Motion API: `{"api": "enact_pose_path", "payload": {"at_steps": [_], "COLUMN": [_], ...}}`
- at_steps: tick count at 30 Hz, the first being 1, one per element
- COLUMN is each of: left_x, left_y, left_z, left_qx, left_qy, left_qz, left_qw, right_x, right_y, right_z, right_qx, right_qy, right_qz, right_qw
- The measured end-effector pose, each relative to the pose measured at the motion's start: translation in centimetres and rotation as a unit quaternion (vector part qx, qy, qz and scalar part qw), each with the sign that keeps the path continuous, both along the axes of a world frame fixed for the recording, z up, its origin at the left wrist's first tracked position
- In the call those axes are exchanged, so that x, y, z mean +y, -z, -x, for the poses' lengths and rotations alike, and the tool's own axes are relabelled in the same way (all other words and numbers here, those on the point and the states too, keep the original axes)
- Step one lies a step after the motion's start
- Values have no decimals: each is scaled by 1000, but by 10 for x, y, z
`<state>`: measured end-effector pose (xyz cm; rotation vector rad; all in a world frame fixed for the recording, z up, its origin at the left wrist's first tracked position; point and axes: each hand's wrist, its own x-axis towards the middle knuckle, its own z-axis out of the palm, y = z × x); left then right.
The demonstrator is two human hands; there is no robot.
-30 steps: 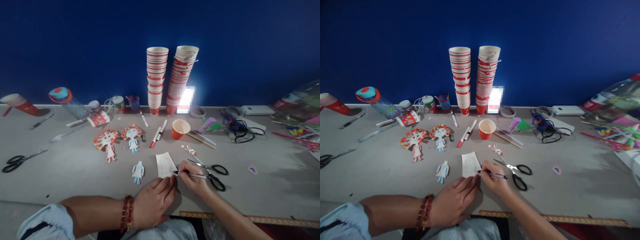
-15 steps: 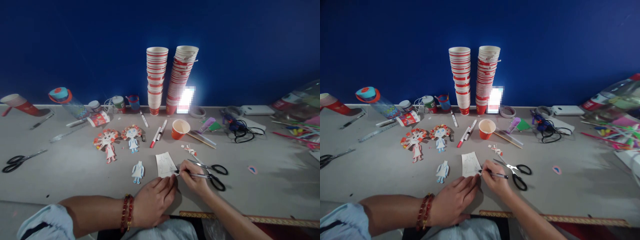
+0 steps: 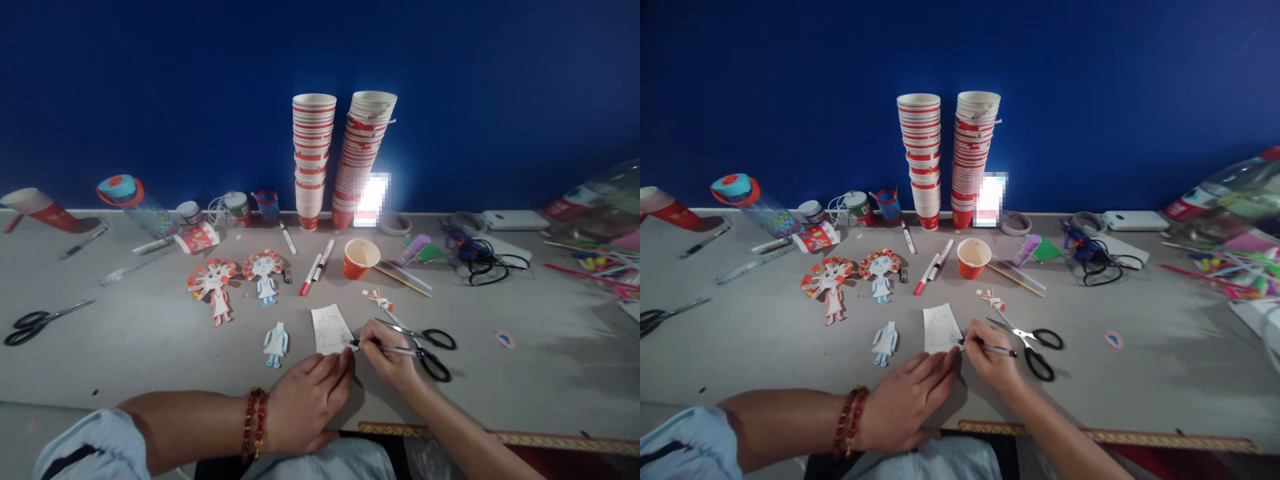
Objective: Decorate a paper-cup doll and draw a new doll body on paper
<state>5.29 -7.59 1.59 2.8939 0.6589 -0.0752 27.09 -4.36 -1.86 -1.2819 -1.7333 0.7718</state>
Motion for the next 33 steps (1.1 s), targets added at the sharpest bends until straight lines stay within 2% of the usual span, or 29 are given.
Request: {"api": "enact_pose_path", "payload": {"at_steps": [8,19,33], "left_x": [0,1,0], "left_y": [-1,-2,-1], "left_z": [-1,-1,-1], "left_qx": [4,4,3], "left_qy": [2,5,3], "left_qz": [0,-6,-3], "left_qw": [1000,1000,1000], "right_x": [0,1,1], "right_y": [3,3,8], "right_z": [-1,1,-2], "right_qx": [29,-6,17], "right_qy": [10,6,3], "right_qz": [-12,4,-17], "right_qw": [999,1000,1000]}}
